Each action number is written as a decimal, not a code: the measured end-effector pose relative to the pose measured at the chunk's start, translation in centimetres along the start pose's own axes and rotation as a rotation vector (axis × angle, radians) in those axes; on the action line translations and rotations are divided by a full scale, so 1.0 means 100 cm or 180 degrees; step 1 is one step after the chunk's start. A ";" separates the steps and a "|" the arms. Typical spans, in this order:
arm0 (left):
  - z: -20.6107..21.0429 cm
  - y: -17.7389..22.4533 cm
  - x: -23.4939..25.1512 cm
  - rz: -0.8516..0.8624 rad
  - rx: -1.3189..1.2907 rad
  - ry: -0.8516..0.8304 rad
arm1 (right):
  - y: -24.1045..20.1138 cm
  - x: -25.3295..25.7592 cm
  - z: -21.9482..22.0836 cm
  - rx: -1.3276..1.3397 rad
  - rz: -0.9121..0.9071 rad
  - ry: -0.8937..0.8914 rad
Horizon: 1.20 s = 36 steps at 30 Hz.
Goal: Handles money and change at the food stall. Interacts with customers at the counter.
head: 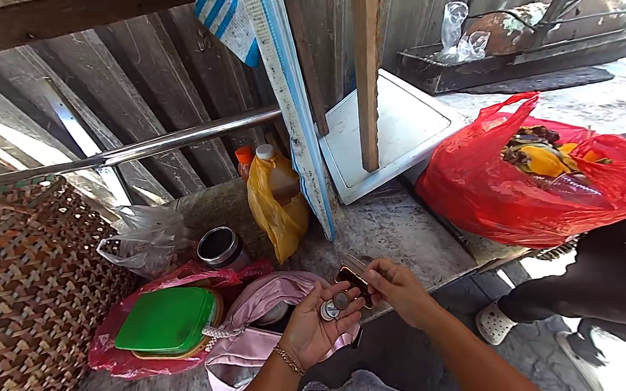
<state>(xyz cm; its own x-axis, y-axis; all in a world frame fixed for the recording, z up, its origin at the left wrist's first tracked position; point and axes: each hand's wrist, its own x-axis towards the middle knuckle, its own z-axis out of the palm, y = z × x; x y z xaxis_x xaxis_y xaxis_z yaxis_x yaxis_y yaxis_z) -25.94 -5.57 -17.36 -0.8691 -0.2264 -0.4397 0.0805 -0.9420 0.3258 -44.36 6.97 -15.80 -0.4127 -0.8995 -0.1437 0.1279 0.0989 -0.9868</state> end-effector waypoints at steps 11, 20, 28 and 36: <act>-0.013 -0.027 -0.005 -0.0328 0.0242 -0.0113 | -0.008 -0.019 0.053 -0.3341 0.0325 -0.1082; -0.013 -0.027 -0.012 -0.0567 0.1350 0.0933 | 0.018 -0.038 0.022 -0.0496 0.0241 -0.0211; 0.053 0.036 0.021 -0.0723 0.3286 0.0910 | 0.031 -0.072 -0.025 0.0722 0.0849 0.0483; 0.056 0.015 0.045 -0.0289 0.2684 0.1334 | 0.036 -0.080 -0.027 0.0965 0.0871 0.0256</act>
<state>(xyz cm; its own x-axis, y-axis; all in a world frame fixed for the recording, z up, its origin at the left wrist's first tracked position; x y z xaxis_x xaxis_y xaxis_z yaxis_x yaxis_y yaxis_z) -32.48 -6.65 -14.12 -0.5954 -0.3859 -0.7047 -0.5005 -0.5079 0.7011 -43.05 15.70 -18.39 -0.3942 -0.8200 -0.4150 0.4976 0.1891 -0.8465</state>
